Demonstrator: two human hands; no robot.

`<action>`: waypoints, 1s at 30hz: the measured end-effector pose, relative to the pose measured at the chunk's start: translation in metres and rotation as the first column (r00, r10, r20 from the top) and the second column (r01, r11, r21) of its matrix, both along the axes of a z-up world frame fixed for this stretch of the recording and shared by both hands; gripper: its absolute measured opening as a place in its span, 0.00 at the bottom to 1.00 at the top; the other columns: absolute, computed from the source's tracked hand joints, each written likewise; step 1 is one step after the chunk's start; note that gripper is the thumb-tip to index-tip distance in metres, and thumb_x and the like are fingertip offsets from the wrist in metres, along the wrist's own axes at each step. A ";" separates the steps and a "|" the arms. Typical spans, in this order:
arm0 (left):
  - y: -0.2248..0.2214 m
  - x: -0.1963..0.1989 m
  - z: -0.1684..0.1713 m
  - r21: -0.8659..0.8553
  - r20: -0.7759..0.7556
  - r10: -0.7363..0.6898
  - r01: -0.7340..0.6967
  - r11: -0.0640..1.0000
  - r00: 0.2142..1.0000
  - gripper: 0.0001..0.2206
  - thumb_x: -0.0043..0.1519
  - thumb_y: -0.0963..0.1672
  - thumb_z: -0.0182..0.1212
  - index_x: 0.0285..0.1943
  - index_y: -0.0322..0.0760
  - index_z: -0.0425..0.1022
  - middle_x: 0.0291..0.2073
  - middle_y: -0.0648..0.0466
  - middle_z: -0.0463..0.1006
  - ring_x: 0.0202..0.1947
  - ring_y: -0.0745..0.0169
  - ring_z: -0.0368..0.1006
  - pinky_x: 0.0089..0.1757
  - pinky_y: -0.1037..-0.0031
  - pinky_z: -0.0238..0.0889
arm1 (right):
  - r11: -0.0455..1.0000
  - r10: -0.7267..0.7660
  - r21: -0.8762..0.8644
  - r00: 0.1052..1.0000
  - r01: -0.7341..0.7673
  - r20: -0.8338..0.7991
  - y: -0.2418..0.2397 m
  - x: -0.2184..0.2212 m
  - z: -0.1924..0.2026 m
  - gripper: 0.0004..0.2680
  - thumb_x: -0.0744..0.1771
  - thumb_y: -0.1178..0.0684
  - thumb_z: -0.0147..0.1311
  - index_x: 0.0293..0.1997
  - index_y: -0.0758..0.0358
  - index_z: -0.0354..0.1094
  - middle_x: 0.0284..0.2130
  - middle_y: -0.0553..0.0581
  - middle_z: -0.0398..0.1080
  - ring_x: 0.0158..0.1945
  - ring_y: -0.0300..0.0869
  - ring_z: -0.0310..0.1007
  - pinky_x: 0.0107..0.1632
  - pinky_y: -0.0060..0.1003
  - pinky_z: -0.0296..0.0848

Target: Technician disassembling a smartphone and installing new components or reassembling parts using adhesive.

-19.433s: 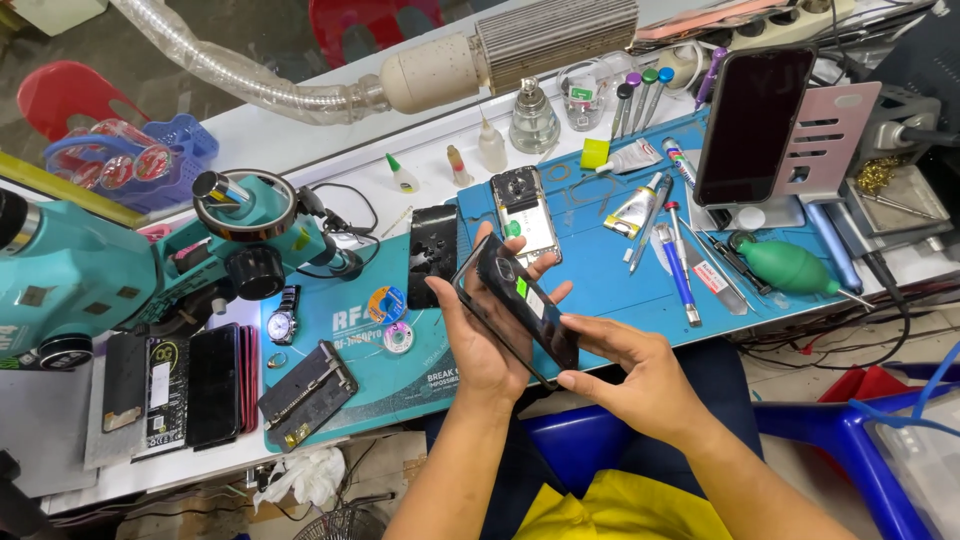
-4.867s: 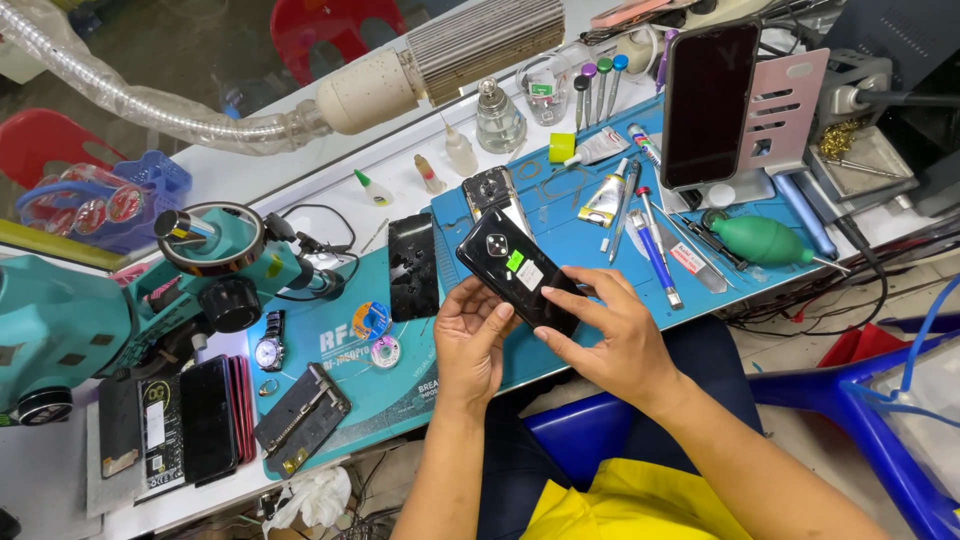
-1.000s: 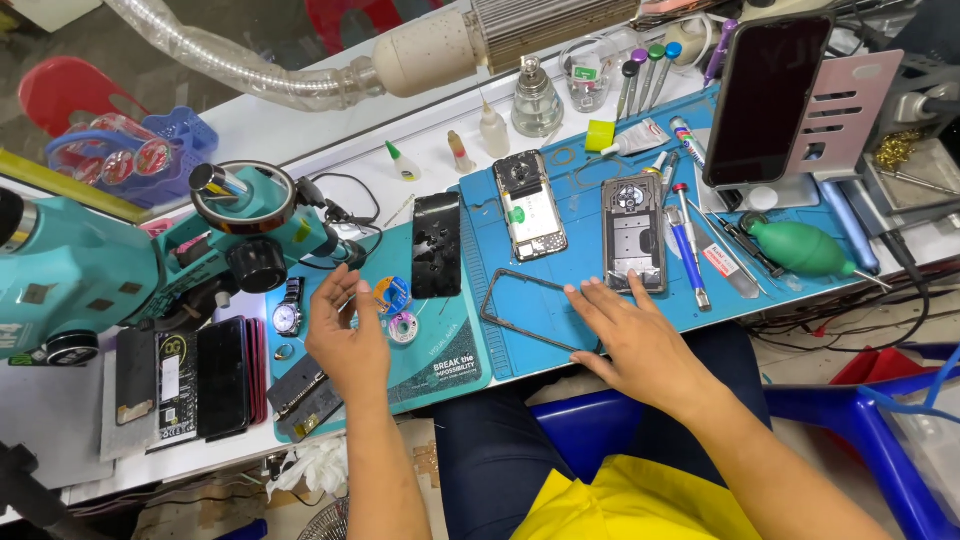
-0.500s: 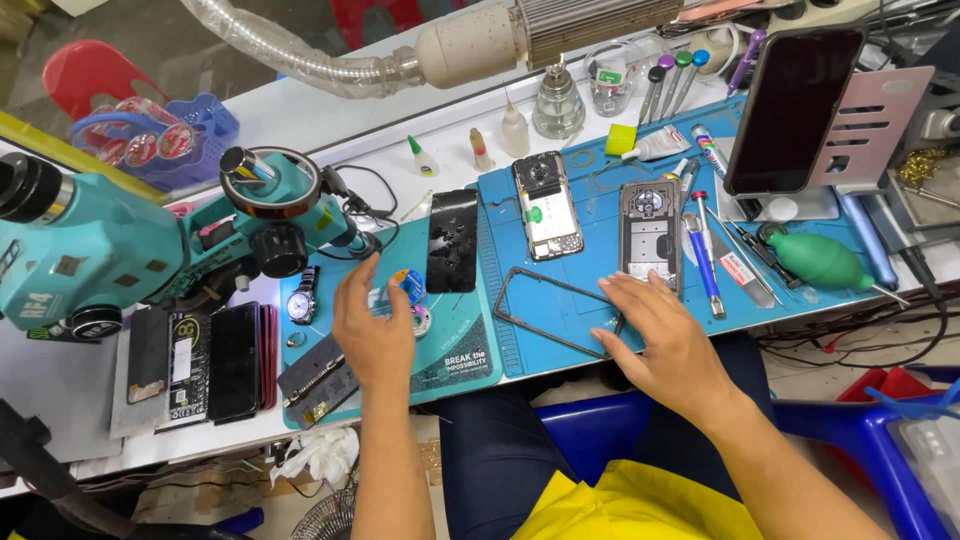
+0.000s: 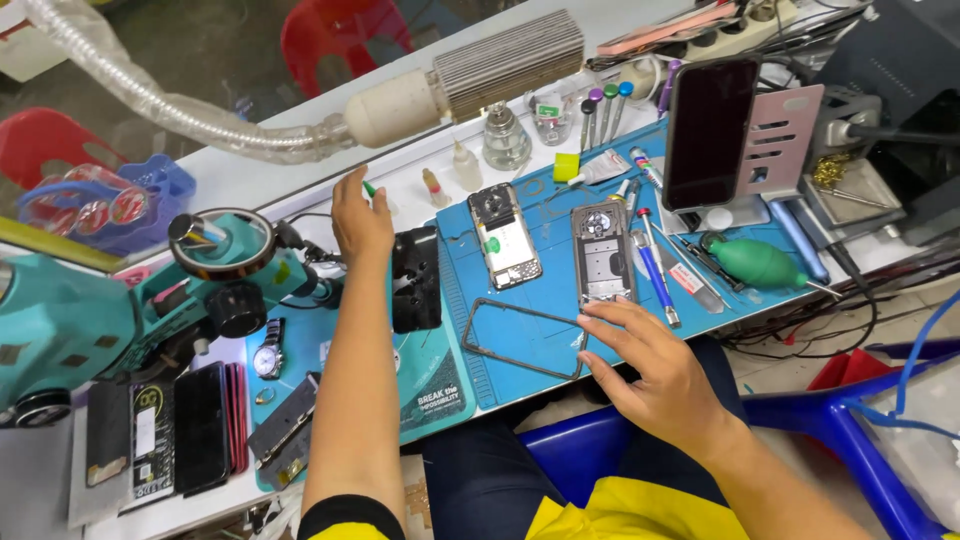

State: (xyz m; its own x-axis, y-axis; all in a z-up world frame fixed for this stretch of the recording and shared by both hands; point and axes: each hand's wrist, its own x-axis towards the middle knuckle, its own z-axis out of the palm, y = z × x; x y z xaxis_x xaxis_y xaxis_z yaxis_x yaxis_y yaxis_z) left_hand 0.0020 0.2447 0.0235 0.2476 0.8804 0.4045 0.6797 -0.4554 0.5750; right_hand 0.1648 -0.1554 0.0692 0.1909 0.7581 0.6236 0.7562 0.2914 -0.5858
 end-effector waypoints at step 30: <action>-0.293 -0.041 0.036 -0.006 0.912 -0.098 0.254 0.967 0.397 0.15 0.74 0.47 0.42 0.36 0.41 0.69 0.51 0.42 0.83 0.65 0.44 0.69 0.65 0.55 0.54 | 0.923 0.329 -0.173 0.937 -0.345 -0.113 0.063 -0.082 -0.017 0.12 0.70 0.54 0.53 0.54 0.73 0.61 0.28 0.69 0.74 0.32 0.60 0.80 0.33 0.48 0.79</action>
